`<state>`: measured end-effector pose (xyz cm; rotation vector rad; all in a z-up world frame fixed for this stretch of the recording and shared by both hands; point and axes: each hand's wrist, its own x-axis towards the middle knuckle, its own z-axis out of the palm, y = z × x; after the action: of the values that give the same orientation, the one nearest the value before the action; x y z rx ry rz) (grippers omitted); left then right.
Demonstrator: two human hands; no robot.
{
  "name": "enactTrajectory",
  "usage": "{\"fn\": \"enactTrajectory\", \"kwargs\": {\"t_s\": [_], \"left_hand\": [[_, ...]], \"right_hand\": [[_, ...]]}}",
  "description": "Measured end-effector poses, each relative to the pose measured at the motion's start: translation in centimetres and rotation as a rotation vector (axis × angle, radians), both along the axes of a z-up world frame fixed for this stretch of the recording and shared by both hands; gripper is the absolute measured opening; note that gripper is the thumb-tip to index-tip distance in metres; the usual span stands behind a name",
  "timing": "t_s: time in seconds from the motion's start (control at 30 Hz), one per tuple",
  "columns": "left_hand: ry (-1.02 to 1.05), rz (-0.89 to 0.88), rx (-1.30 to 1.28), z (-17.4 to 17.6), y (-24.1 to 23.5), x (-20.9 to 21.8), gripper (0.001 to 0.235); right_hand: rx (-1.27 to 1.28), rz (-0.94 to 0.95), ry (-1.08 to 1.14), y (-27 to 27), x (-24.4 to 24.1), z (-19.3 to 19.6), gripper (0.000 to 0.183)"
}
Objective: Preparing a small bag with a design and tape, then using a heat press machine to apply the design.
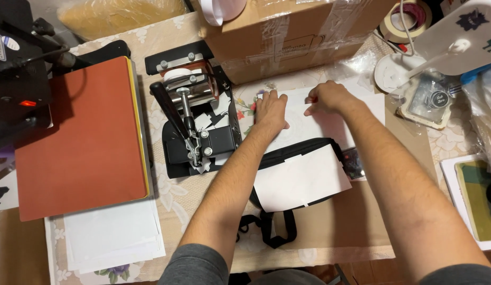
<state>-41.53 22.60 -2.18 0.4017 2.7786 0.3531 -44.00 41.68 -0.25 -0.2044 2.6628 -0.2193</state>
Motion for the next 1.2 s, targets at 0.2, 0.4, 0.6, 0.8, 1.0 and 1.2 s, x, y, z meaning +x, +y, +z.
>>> {"fn": "enactTrajectory", "kwargs": {"t_s": [0.2,0.4,0.6,0.8,1.0,1.2], "left_hand": [[-0.107,0.103,0.171,4.3,-1.6,-0.2,0.026],[-0.153,0.237,0.360,5.7,-4.7,-0.6,0.017],[-0.051,0.215,0.666,10.7,-6.2,2.7,0.021],[-0.164,0.407,1.086,11.0,-6.7,6.2,0.043],[0.034,0.311,1.156,17.3,-6.7,11.0,0.020],[0.227,0.062,1.204,19.1,-7.0,13.5,0.026]], "right_hand": [[-0.369,-0.110,-0.168,2.3,-0.5,1.2,0.021],[-0.494,-0.092,-0.097,3.3,0.4,4.8,0.019],[-0.439,-0.031,0.054,3.1,3.5,11.3,0.017],[-0.586,-0.031,0.214,3.8,6.5,15.6,0.018],[-0.645,0.317,0.632,4.0,11.9,19.8,0.008],[-0.609,0.365,0.867,4.1,15.3,21.3,0.006]]}}
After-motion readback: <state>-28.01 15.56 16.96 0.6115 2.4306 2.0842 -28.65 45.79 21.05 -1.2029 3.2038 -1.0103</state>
